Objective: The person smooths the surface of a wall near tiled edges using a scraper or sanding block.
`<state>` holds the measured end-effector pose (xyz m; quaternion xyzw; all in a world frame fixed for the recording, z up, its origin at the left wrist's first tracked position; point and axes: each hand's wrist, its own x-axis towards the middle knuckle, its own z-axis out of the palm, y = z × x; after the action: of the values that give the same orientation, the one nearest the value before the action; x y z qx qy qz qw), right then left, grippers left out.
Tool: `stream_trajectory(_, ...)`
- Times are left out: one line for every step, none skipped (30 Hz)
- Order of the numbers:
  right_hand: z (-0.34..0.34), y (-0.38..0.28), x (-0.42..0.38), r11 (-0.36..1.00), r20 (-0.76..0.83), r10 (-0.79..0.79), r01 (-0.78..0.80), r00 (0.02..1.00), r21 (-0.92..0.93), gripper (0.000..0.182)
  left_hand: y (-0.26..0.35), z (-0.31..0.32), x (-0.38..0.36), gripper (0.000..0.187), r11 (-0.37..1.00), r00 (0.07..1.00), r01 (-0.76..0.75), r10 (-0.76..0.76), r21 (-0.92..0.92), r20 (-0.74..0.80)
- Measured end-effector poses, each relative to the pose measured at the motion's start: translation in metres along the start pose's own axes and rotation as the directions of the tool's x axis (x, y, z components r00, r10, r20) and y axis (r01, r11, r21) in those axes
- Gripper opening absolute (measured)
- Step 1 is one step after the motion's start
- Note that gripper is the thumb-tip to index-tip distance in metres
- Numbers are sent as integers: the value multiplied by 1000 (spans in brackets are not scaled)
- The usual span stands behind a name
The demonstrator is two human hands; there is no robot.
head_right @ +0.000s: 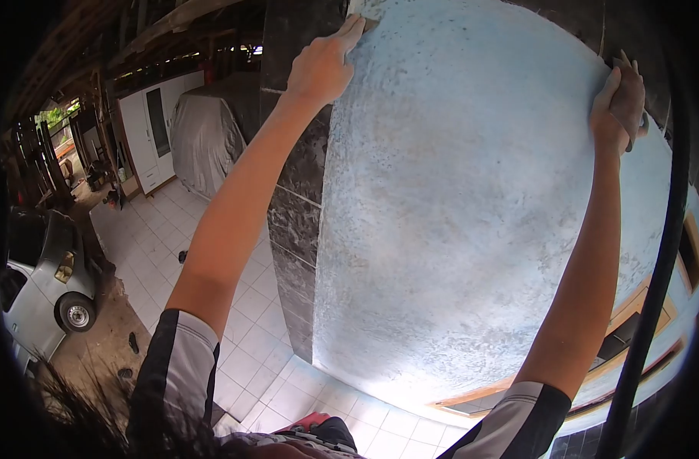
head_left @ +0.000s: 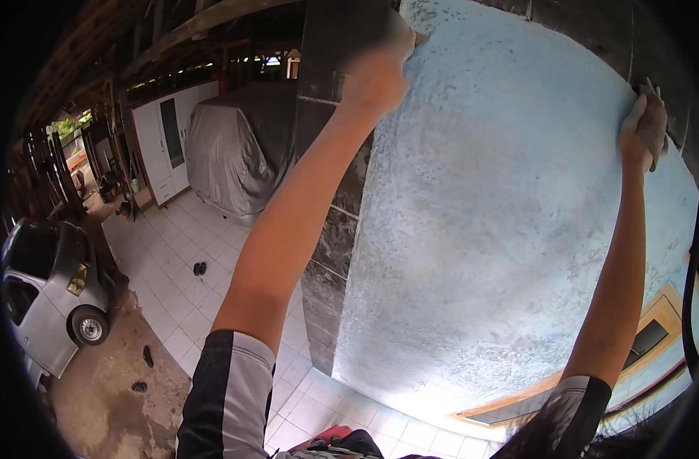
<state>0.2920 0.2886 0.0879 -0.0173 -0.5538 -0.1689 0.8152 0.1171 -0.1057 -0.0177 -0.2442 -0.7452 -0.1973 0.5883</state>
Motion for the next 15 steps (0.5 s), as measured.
stream_trajectory(0,-2,0,1000,6,15,-15,1000,-27,43,0,-1,-9,67,999,999,18,-16,-44,46)
stream_trajectory(0,-3,0,998,8,30,-29,1000,-54,43,0,-3,-14,66,996,995,38,-30,-86,91)
stream_trajectory(3,0,1,998,5,31,-31,1000,-56,43,-1,0,-9,66,996,996,35,-27,-86,88)
stream_trajectory(7,6,3,1000,-3,-1,1,1000,-26,43,-3,2,-1,66,999,1000,14,-13,-44,28)
stream_trajectory(11,11,2,999,-9,-32,32,999,5,42,-5,5,6,66,1000,1000,-2,2,1,-27)
stream_trajectory(12,15,2,999,-5,-35,35,999,9,42,-5,4,17,66,1000,1000,3,-3,1,-25)
stream_trajectory(12,17,2,997,-5,-73,73,997,-41,42,-4,-3,31,64,997,997,65,-67,29,48)
stream_trajectory(13,19,3,990,-7,-108,107,994,-91,41,-2,-9,39,63,991,985,121,-128,62,117)
stream_trajectory(10,16,3,990,-7,-107,106,994,-89,41,-2,-12,40,63,990,985,122,-129,65,117)
stream_trajectory(5,9,2,991,15,-65,66,998,-114,41,-1,-14,38,62,989,979,133,-141,60,148)
stream_trajectory(2,6,1,989,36,-19,24,999,-143,41,0,-16,35,60,988,972,141,-149,55,179)
stream_trajectory(4,6,1,989,34,-19,24,999,-143,41,0,-13,26,60,988,973,141,-149,56,177)
stream_trajectory(6,7,0,989,29,-15,19,999,-148,41,-2,-8,10,60,992,989,98,-106,77,105)
stream_trajectory(7,9,-1,988,22,-9,12,1000,-157,41,-4,-3,3,59,994,998,53,-57,100,31)
stream_trajectory(7,8,-2,987,16,-8,11,1000,-158,41,-5,-3,3,59,994,998,50,-53,100,26)
